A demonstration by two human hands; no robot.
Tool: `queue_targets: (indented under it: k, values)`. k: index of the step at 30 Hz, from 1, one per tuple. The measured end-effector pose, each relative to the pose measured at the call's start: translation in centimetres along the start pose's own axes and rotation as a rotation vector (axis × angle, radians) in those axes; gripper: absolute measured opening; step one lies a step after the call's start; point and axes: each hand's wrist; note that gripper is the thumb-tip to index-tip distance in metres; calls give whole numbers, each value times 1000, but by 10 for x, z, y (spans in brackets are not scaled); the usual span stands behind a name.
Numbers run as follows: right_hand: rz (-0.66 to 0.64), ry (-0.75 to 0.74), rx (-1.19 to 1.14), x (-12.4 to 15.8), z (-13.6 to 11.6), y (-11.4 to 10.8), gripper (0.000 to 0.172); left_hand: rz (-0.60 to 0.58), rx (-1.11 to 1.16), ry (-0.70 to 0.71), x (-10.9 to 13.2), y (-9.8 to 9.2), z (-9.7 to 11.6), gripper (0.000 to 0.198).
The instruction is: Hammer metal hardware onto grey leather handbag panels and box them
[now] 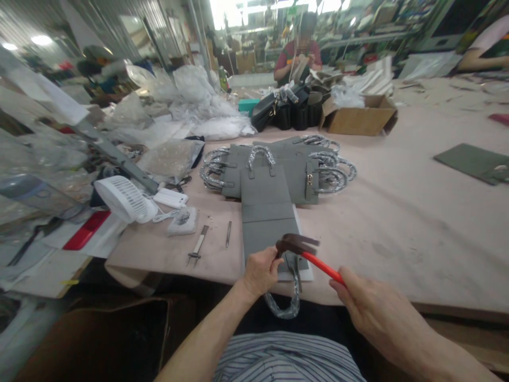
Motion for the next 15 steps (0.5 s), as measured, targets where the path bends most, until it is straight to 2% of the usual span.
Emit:
queue_targets:
  k: [2,6,9,11,13,15]
  values:
    - [-71,26,-37,-2,7,7,39,6,8,-1,1,1,-1,10]
    - [-179,213,-182,-11,32,26,39,22,22,19,1,1,-1,10]
    - [-354,335,-263,-21,50,59,39,14,54,10,-1,-2,1,9]
    - [-395,412,-177,-27,57,84,36,-4,84,-11,-2,-5,4,9]
    - [-323,433,-40,-31,56,105,32,-26,114,-33,-3,-9,7,12]
    - [-125,350,41,-36,46,117,35,-48,131,-45,-4,-12,9,17]
Point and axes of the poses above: each hand's wrist, its own x-axis away from the middle knuckle, its own y-axis out of the palm, z = x × y, and after that the axes turned 13 degrees about x, right-handed
